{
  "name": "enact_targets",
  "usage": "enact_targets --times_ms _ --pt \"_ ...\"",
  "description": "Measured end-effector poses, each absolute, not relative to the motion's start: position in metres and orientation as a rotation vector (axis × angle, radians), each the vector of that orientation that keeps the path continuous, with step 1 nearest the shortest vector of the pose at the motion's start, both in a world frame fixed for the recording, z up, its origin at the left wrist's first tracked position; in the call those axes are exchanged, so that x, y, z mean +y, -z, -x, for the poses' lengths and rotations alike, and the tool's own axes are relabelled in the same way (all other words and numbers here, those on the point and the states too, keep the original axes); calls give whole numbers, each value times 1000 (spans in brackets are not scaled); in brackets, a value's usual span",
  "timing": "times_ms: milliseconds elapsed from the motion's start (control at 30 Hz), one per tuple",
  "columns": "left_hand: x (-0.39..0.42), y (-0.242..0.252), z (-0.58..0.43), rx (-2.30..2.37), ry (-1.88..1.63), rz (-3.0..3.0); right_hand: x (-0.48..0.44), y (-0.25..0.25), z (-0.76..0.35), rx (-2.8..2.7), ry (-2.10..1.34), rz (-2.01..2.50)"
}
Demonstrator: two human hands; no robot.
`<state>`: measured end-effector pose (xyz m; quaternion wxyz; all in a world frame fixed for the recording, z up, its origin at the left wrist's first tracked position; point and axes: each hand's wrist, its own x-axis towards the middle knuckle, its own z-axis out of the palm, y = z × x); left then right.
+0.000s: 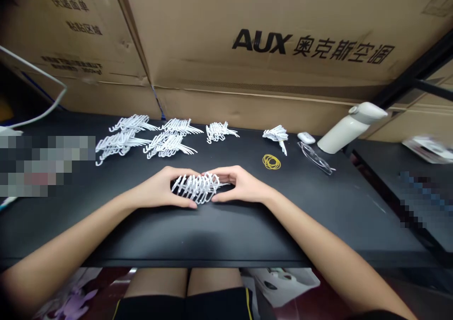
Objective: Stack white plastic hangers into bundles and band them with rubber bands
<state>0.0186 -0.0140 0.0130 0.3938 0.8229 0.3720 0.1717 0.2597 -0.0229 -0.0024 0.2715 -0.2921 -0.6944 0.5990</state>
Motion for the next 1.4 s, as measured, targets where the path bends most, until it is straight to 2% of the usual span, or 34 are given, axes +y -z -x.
enact_targets --times_ms 833,1133,1233,1400 --pt "-13 -18 -13 882 -420 -2035 -22 -8 -266 -1839 -1478 922" --pt "-18 -16 -22 966 -476 -2101 -36 10 -247 -1824 -1368 857" --pt "-21 -14 -27 960 -528 -2109 -39 12 -243 -1921 -1210 848" --pt "-22 -9 -28 906 -582 -2158 -39 13 -241 -2116 -718 847"
